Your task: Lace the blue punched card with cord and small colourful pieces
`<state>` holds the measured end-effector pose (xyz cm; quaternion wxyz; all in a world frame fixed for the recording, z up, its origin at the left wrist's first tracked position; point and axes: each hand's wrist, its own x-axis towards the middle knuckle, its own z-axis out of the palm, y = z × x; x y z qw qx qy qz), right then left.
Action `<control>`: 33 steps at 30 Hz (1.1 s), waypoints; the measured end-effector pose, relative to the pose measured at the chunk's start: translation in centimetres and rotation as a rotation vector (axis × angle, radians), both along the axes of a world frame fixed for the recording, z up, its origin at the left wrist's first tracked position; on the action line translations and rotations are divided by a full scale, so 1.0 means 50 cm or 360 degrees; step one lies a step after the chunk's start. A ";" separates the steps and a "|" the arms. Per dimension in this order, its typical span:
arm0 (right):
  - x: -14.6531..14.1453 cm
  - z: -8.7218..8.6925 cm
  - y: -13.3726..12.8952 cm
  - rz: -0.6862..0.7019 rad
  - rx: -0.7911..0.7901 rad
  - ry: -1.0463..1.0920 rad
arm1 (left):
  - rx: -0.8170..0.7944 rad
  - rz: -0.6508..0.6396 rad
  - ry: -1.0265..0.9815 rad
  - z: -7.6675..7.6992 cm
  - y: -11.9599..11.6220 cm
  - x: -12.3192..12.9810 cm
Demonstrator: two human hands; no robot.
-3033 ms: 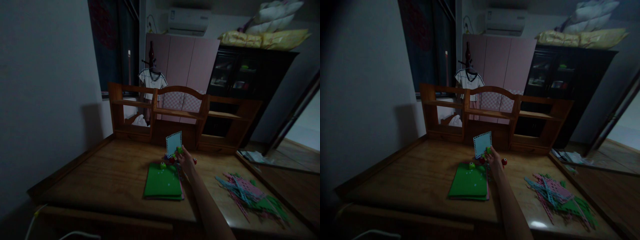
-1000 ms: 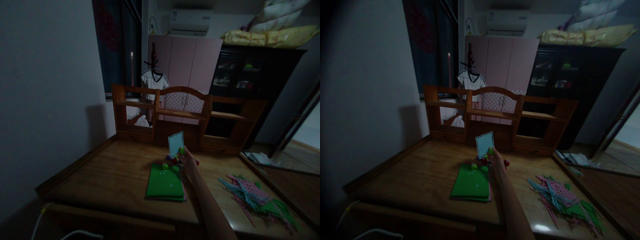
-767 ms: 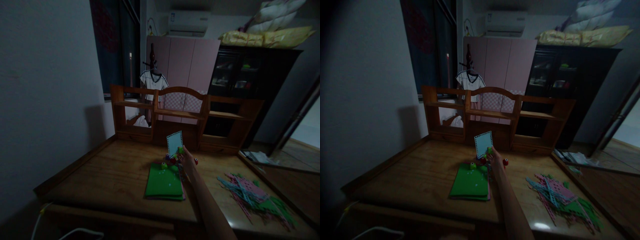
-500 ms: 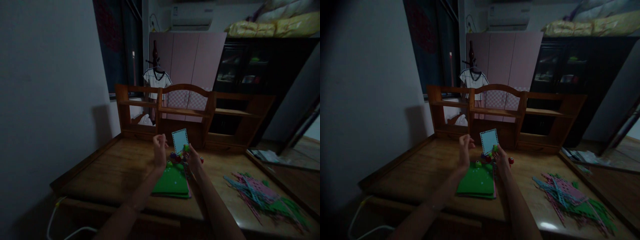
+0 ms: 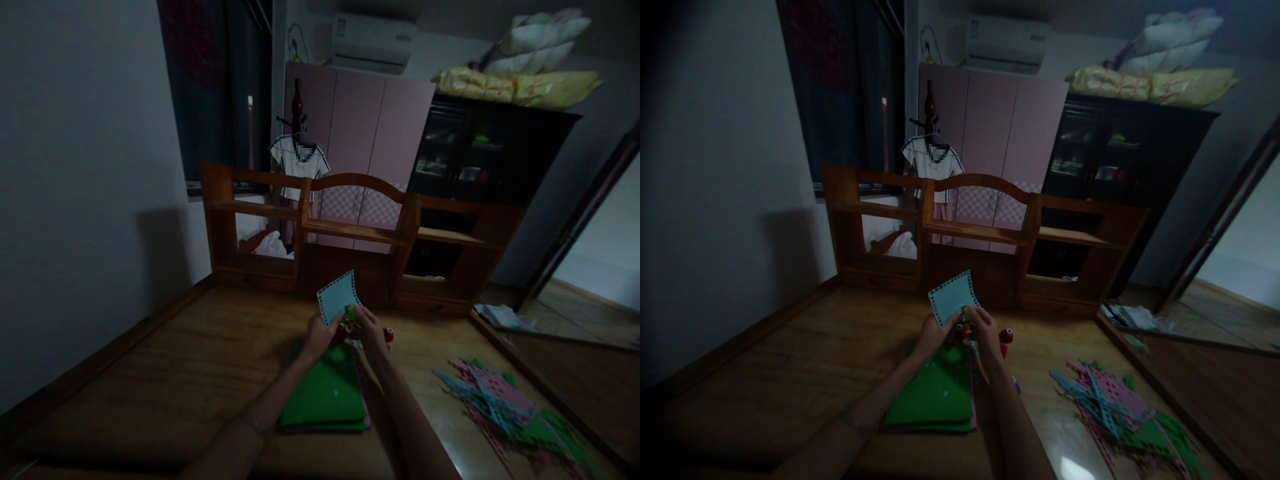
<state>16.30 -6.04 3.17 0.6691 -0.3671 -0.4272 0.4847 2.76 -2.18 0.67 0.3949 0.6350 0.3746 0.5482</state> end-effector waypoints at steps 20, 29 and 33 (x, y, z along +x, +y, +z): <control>0.036 -0.001 0.019 0.0036 -0.0080 0.0610 | -0.0375 -0.0014 -0.0454 -0.016 0.022 -0.013; 0.032 -0.015 0.022 -0.0438 -0.0091 0.0284 | -0.0428 0.0121 -0.0424 -0.002 0.014 -0.022; 0.029 -0.019 0.023 -0.0618 0.0012 0.0032 | -0.0448 0.0173 -0.0406 0.007 0.008 -0.025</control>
